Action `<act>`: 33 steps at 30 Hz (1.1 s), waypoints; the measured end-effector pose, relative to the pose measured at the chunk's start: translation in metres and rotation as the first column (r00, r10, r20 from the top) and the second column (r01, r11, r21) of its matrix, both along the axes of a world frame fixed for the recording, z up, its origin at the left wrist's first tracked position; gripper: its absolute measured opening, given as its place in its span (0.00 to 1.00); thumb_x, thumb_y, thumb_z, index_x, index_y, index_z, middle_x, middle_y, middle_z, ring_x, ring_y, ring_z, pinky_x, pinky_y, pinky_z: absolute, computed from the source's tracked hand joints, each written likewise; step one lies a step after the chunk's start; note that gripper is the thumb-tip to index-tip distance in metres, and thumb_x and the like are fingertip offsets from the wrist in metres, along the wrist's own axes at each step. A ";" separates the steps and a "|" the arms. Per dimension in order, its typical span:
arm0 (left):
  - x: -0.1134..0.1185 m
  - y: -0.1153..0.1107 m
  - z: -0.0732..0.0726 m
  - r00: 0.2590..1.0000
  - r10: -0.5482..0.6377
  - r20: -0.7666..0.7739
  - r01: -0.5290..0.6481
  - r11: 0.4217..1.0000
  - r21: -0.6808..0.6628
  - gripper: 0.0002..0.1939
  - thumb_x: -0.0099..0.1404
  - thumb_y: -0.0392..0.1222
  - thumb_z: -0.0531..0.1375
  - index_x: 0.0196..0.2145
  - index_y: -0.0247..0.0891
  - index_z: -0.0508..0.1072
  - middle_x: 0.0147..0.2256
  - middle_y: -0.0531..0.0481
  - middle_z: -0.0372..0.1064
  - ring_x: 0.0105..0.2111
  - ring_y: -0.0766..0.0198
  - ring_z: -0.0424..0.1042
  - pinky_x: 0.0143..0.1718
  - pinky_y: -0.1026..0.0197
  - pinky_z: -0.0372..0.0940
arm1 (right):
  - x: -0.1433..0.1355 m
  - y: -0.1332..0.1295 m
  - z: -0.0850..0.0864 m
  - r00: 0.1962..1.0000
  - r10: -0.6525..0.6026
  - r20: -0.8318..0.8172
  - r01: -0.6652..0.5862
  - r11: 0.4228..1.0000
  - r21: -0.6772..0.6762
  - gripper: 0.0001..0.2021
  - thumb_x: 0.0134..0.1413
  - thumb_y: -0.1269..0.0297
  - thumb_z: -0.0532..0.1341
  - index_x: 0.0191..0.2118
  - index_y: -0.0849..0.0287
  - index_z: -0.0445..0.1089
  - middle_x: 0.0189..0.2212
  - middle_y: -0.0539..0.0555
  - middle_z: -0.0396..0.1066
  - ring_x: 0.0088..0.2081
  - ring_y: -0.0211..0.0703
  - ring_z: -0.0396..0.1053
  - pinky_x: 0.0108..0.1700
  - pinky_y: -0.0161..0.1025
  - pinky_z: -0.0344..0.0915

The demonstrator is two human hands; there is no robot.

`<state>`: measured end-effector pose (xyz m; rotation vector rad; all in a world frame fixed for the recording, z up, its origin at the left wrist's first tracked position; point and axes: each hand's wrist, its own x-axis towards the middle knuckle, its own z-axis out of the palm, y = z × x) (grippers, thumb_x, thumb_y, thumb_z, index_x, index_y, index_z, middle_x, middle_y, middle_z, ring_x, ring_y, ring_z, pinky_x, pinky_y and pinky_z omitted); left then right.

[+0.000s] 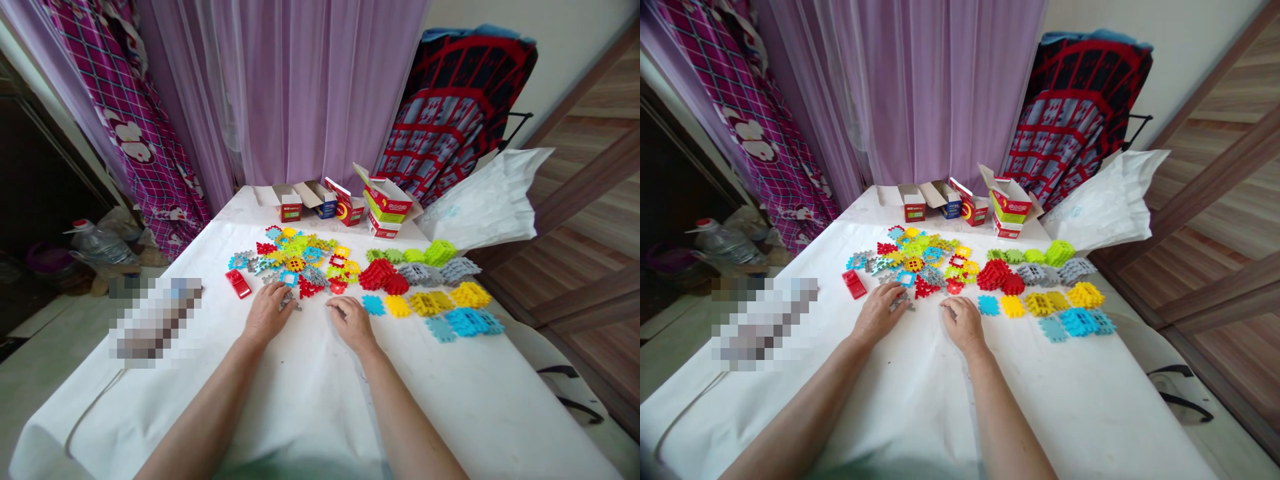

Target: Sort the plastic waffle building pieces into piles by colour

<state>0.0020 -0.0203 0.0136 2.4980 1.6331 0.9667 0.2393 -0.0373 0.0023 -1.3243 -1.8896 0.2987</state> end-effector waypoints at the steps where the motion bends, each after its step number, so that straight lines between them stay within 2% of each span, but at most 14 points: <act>1: 0.000 0.000 0.000 1.000 -0.003 0.006 0.003 1.000 0.002 0.14 0.68 0.47 0.55 0.45 0.39 0.74 0.48 0.41 0.73 0.49 0.54 0.71 0.51 0.50 0.67 | 0.000 0.000 -0.001 1.000 -0.001 -0.002 0.001 1.000 0.004 0.10 0.56 0.69 0.56 0.35 0.56 0.75 0.35 0.54 0.77 0.41 0.44 0.72 0.47 0.40 0.66; 4: -0.002 0.000 0.000 1.000 -0.014 -0.010 0.014 1.000 0.000 0.16 0.68 0.49 0.54 0.47 0.39 0.74 0.50 0.40 0.72 0.51 0.53 0.70 0.54 0.49 0.65 | 0.000 0.000 -0.001 1.000 -0.008 0.013 0.009 1.000 -0.001 0.10 0.56 0.70 0.56 0.35 0.56 0.75 0.35 0.54 0.77 0.41 0.44 0.72 0.47 0.39 0.66; 6: -0.002 0.000 -0.001 0.997 -0.032 -0.070 0.031 0.999 -0.015 0.20 0.66 0.53 0.57 0.50 0.39 0.72 0.55 0.39 0.68 0.56 0.50 0.66 0.58 0.45 0.61 | -0.002 0.000 0.002 0.999 -0.015 0.050 0.015 1.000 -0.010 0.10 0.55 0.72 0.56 0.35 0.56 0.75 0.36 0.53 0.77 0.41 0.44 0.71 0.48 0.39 0.65; 9: 0.001 -0.001 -0.004 0.986 -0.033 -0.165 0.024 0.998 -0.056 0.26 0.63 0.57 0.59 0.55 0.43 0.69 0.61 0.40 0.62 0.62 0.45 0.58 0.61 0.38 0.53 | -0.008 0.000 0.008 0.986 -0.017 0.163 0.020 1.000 -0.017 0.09 0.56 0.72 0.57 0.37 0.56 0.75 0.38 0.54 0.76 0.43 0.45 0.70 0.49 0.41 0.64; 11: 0.005 0.000 -0.004 0.982 -0.008 -0.189 -0.007 0.997 -0.077 0.25 0.64 0.56 0.58 0.56 0.45 0.69 0.61 0.40 0.61 0.62 0.45 0.57 0.61 0.37 0.51 | -0.015 0.002 0.013 0.972 -0.003 0.236 0.009 1.000 -0.026 0.09 0.56 0.71 0.59 0.40 0.55 0.75 0.41 0.54 0.75 0.46 0.46 0.68 0.50 0.42 0.62; 15: 0.014 0.005 -0.001 0.979 0.031 -0.200 -0.048 0.995 -0.083 0.21 0.67 0.52 0.54 0.55 0.46 0.70 0.60 0.41 0.63 0.62 0.47 0.59 0.61 0.38 0.52 | -0.027 0.013 0.019 0.955 0.018 0.295 -0.005 0.999 -0.045 0.11 0.58 0.70 0.59 0.44 0.55 0.75 0.44 0.54 0.74 0.48 0.46 0.66 0.52 0.43 0.61; 22: 0.023 0.017 0.008 0.979 0.089 -0.184 -0.109 0.989 -0.101 0.17 0.68 0.46 0.53 0.52 0.44 0.72 0.58 0.43 0.66 0.59 0.48 0.62 0.60 0.38 0.52 | -0.033 0.029 0.021 0.946 -0.002 0.323 0.007 1.000 -0.013 0.09 0.57 0.71 0.59 0.40 0.57 0.77 0.40 0.54 0.75 0.43 0.45 0.66 0.49 0.40 0.62; 27: 0.028 0.025 0.012 0.981 0.067 -0.179 -0.083 0.993 -0.080 0.16 0.68 0.43 0.52 0.50 0.45 0.72 0.56 0.44 0.68 0.59 0.48 0.62 0.61 0.36 0.48 | -0.036 0.036 0.023 0.953 -0.003 0.304 0.009 1.000 -0.018 0.10 0.57 0.72 0.58 0.39 0.57 0.77 0.39 0.54 0.76 0.43 0.44 0.67 0.49 0.39 0.62; 33: 0.028 0.033 0.010 0.988 0.042 -0.149 -0.047 0.998 -0.029 0.14 0.67 0.42 0.53 0.47 0.45 0.73 0.53 0.44 0.72 0.55 0.48 0.66 0.60 0.35 0.50 | -0.038 0.043 0.022 0.962 -0.026 0.273 0.025 1.000 0.007 0.11 0.57 0.72 0.56 0.37 0.57 0.76 0.38 0.54 0.76 0.43 0.43 0.68 0.50 0.38 0.62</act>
